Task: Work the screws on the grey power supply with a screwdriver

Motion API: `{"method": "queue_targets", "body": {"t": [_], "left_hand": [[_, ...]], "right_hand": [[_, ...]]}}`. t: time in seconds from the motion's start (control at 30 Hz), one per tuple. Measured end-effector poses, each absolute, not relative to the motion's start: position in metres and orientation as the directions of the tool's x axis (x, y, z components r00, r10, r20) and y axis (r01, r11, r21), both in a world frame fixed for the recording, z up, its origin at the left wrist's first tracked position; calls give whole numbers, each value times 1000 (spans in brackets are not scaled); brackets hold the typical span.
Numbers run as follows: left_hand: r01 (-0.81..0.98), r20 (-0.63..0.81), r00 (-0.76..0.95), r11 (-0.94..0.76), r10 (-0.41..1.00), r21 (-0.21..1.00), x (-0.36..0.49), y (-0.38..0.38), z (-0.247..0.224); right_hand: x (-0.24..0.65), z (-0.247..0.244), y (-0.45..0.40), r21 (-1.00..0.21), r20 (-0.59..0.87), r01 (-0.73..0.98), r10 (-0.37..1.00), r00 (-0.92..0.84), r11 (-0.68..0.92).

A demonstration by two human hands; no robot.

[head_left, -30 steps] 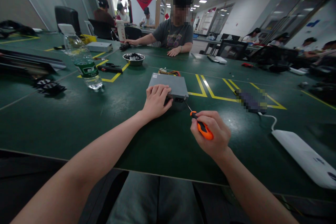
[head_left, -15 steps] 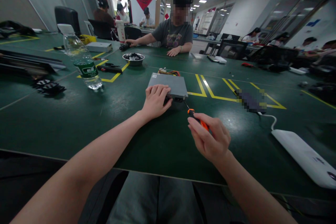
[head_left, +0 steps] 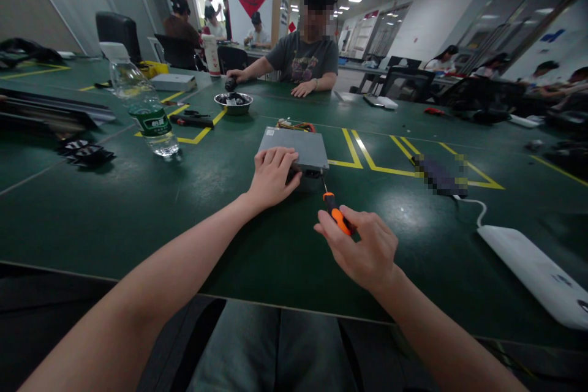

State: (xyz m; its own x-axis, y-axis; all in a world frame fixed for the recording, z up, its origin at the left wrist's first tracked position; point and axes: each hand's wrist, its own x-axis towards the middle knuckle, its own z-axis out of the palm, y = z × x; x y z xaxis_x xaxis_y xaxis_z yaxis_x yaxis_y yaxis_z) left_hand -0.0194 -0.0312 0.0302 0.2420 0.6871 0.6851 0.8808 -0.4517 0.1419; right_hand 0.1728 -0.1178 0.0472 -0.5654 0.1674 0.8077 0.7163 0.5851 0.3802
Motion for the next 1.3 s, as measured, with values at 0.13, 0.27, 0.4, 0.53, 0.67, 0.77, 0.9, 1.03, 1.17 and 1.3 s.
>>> {"method": "queue_targets", "body": {"t": [0.13, 0.27, 0.4, 0.53, 0.67, 0.77, 0.9, 1.03, 1.17, 1.3], "left_hand": [[883, 679, 246, -449, 692, 138, -20, -32, 31], [883, 681, 251, -451, 688, 131, -20, -31, 31], [882, 686, 252, -454, 682, 127, -20, -31, 31], [884, 686, 251, -451, 682, 125, -20, -31, 30], [883, 687, 248, -451, 684, 130, -20, -31, 30], [881, 682, 246, -453, 689, 140, -19, -32, 31], [880, 680, 248, -454, 690, 139, -19, -32, 31], [883, 685, 246, -450, 686, 134, -20, -32, 31], [883, 688, 241, -448, 685, 138, -19, -31, 30], [886, 687, 238, -444, 687, 136, -19, -31, 31]], "right_hand": [[174, 47, -117, 287, 809, 729, 250, -532, 621], [172, 47, -118, 273, 780, 690, 265, -566, 670], [172, 47, -116, 326, 811, 710, 201, -549, 624], [173, 47, -116, 243, 811, 721, 271, -518, 649], [170, 46, -117, 175, 791, 670, 302, -533, 721], [169, 46, -117, 211, 796, 661, 266, -543, 720], [170, 47, -116, 243, 818, 715, 258, -514, 655], [171, 46, -116, 203, 794, 696, 299, -528, 689], [170, 45, -117, 176, 769, 640, 302, -564, 748], [171, 48, -117, 251, 785, 657, 247, -568, 711]]}}
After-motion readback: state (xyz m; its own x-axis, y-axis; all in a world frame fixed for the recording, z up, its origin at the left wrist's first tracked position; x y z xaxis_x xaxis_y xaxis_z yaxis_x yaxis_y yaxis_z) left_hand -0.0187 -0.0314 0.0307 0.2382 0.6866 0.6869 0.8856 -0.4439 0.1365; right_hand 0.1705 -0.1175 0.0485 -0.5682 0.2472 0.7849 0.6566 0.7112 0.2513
